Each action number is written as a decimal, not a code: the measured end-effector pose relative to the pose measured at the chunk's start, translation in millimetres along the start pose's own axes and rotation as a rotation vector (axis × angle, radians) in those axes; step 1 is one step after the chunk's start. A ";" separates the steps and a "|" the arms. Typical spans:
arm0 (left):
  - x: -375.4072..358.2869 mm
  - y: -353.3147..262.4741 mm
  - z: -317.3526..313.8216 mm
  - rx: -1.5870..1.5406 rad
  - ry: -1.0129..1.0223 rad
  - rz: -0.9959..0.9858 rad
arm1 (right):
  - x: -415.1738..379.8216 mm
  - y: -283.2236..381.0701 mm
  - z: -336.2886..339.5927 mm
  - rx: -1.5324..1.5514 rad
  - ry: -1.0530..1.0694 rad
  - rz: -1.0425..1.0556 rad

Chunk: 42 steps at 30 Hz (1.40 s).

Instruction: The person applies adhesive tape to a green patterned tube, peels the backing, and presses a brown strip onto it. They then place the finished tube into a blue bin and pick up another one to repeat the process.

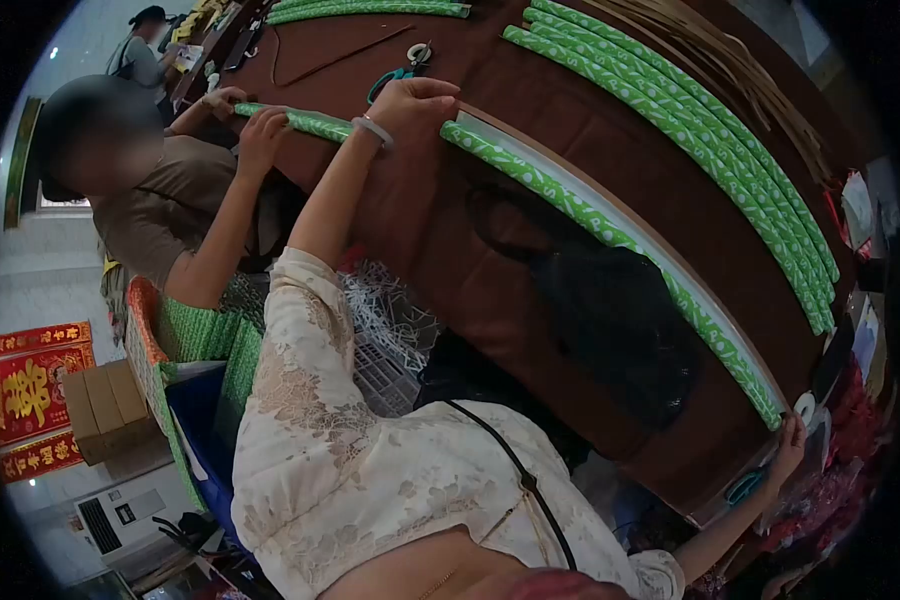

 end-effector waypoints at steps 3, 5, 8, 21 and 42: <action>1.5 10.8 -13.8 -0.190 0.027 0.016 | -0.7 6.4 18.2 -0.062 -0.076 -0.014; -2.0 9.9 -15.9 -0.233 -0.012 0.056 | -2.9 6.6 13.6 -0.195 -0.068 0.008; -3.9 17.1 -21.2 -0.320 -0.002 0.081 | -10.5 20.6 0.1 -0.212 -0.111 0.011; -0.7 51.2 -17.8 -0.292 -0.123 0.036 | -1.4 15.4 -1.2 -0.329 -0.038 0.123; 0.7 51.0 -25.2 -0.257 -0.124 0.045 | -14.2 37.6 -9.4 -0.435 -0.058 0.066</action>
Point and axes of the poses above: each hand's wrist, its own x-axis towards the middle knuckle, its own z-axis out of the back of the hand, y = z × x, the point moved 3 cm from there along x, towards the middle knuckle, and after that the axes turned 4 degrees about -x, right-handed, at the moved point
